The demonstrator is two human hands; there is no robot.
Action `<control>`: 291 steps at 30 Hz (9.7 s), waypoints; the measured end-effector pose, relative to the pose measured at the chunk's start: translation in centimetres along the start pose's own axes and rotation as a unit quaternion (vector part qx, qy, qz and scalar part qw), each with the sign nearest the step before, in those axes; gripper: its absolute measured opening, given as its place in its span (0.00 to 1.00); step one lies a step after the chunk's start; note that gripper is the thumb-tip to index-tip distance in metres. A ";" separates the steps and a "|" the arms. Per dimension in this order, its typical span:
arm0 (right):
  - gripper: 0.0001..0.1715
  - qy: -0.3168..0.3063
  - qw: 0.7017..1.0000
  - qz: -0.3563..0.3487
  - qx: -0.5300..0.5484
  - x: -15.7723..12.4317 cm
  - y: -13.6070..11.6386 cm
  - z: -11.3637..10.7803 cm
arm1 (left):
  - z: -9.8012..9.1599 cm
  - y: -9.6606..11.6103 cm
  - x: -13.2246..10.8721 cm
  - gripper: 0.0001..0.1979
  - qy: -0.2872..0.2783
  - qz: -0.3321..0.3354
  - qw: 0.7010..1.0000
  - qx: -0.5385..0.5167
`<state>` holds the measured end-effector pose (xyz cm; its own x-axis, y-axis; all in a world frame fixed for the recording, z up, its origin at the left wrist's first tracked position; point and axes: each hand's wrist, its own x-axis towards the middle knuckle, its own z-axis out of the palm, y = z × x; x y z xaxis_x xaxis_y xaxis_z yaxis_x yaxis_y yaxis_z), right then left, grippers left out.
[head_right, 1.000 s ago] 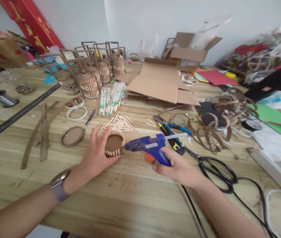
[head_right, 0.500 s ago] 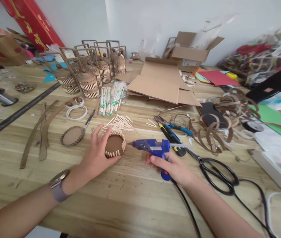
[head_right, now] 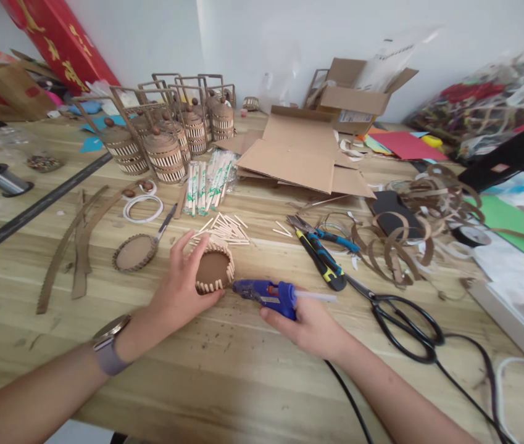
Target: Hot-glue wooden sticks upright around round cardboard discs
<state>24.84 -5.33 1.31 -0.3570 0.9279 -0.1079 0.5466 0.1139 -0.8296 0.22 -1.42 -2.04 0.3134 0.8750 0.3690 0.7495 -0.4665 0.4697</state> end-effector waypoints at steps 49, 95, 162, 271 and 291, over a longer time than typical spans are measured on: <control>0.21 0.004 0.994 -0.059 -0.097 0.2 0.6 0.6 | 0.1 -0.1 0.1 0.53 0.006 0.008 1.000 0.019; 0.12 0.052 0.889 0.020 -0.455 9.1 -2.5 -4.7 | -0.1 -0.1 0.0 0.55 -0.016 0.005 1.000 0.005; 0.13 -0.027 0.875 -0.286 -0.389 6.7 -4.0 1.1 | -0.2 -0.3 0.1 0.52 -0.022 0.020 0.999 0.016; 0.22 0.065 0.992 -0.012 -0.106 -1.1 1.4 2.1 | 0.0 1.2 0.0 0.52 0.016 -0.006 0.999 0.052; 0.23 0.074 0.892 0.283 0.344 -0.9 2.0 -3.8 | 0.1 1.0 -0.1 0.53 0.022 0.000 0.999 0.047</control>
<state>29.16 -4.54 1.84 -0.0401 0.8104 -0.5844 -0.0051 -0.5851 -0.8110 0.98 -1.98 -1.66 0.2893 0.8669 0.4059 0.8013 -0.4513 0.3928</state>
